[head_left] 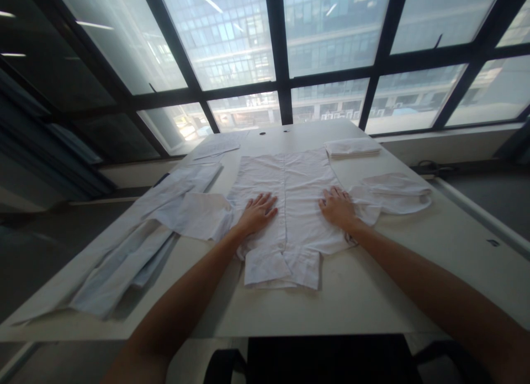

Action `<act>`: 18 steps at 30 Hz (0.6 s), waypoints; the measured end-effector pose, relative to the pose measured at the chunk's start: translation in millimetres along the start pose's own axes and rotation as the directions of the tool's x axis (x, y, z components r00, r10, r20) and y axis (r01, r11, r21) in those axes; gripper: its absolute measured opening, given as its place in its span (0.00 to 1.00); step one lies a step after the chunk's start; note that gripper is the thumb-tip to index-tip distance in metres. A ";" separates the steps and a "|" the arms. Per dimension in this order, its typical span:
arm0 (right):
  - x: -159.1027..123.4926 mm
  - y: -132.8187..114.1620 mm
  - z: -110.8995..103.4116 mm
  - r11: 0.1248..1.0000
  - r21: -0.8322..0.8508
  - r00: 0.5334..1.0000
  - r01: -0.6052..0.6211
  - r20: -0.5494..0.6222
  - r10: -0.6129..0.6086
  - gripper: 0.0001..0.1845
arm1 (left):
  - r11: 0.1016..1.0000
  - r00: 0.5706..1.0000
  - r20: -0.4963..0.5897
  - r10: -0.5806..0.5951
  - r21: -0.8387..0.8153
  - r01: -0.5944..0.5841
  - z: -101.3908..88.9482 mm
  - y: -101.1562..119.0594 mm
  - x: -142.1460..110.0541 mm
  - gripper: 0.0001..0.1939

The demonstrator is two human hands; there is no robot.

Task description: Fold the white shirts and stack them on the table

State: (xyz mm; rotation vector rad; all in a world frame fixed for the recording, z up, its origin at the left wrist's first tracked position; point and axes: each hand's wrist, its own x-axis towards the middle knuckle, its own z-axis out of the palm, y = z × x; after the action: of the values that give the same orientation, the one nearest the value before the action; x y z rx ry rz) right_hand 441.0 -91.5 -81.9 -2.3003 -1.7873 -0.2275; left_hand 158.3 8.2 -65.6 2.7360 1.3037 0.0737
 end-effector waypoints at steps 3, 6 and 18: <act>-0.3 -0.3 -0.3 1.000 0.003 1.000 -0.001 0.007 0.001 0.26 | 1.000 1.000 0.001 0.006 0.004 -0.006 -0.3 0.4 0.1 0.33; -0.2 -0.4 -0.3 1.000 -0.002 1.000 -0.004 0.012 0.004 0.27 | 1.000 1.000 0.000 0.005 0.013 -0.005 -0.2 0.2 0.5 0.32; -0.9 -0.8 -2.9 1.000 0.010 1.000 -0.002 0.021 0.002 0.26 | 1.000 1.000 0.002 0.000 -0.002 0.000 1.2 -1.1 0.7 0.33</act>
State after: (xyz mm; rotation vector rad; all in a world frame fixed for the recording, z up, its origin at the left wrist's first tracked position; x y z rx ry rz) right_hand 440.1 -92.8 -79.3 -2.3057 -1.7917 -0.1948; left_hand 158.0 9.4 -67.0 2.7337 1.3028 0.0721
